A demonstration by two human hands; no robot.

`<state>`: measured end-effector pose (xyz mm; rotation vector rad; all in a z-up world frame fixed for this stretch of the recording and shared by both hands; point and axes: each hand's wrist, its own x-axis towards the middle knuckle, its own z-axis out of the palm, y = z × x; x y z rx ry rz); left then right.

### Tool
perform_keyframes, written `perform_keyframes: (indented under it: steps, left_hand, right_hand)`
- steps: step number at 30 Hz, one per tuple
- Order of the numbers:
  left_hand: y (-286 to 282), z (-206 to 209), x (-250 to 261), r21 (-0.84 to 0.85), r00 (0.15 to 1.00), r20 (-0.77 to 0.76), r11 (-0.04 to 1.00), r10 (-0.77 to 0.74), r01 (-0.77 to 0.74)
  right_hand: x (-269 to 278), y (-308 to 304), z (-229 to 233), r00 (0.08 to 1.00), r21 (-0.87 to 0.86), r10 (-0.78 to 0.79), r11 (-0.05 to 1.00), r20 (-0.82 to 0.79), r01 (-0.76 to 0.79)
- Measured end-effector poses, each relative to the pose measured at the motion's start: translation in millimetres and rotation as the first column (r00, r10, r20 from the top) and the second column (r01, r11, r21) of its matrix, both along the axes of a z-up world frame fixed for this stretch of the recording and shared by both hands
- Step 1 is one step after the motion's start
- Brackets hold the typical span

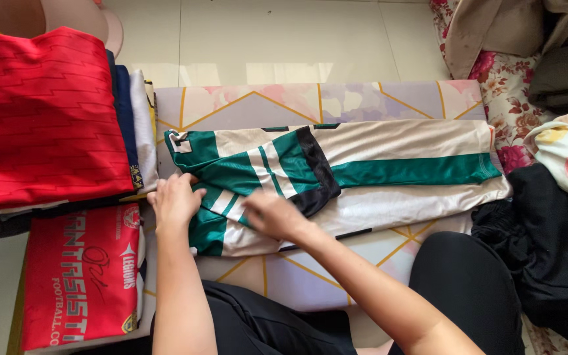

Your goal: The person folds a red and white jersey, then a white and green jersey, and finally a black garment. Each item is smoothed, folded into a compact rectangle, and stacked on the left side of the frame.

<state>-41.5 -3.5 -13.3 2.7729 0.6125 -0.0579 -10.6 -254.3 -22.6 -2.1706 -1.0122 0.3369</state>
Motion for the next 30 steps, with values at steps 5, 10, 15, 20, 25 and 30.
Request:
perform_keyframes:
  steps: [5, 10, 15, 20, 25, 30]
  left_hand:
    - [18, 16, -4, -0.297, 0.988, -0.100, 0.951, -0.121, 0.087]
    - [39, 29, -28, -0.947, 0.843, 0.066, 0.234, -0.534, 0.222]
    - [31, 43, -28, -0.974, 0.744, 0.137, 0.048, -0.654, 0.221]
    - [35, 43, -33, -0.952, 0.662, 0.224, -0.016, -0.716, 0.305]
    - [42, 32, -33, -0.915, 0.599, 0.269, -0.005, -0.754, 0.404]
    - [42, 28, -37, -0.939, 0.817, 0.268, 0.051, -0.511, 0.341]
  right_hand:
    - [2, 11, 14, 0.997, 0.281, -0.014, 0.960, 0.079, -0.009]
    - [9, 21, 48, 0.967, 0.330, 0.038, 0.936, 0.253, -0.123]
    - [-3, 19, 80, 0.991, -0.152, 0.127, 0.981, 0.032, -0.121]
    - [1, -21, 96, 0.978, -0.582, 0.209, 0.797, 0.015, -0.161]
    - [-31, -83, 101, 0.943, -0.678, 0.330, 0.704, 0.050, -0.211]
    - [-24, -125, 108, 0.983, -0.562, 0.053, 0.825, 0.178, 0.057]
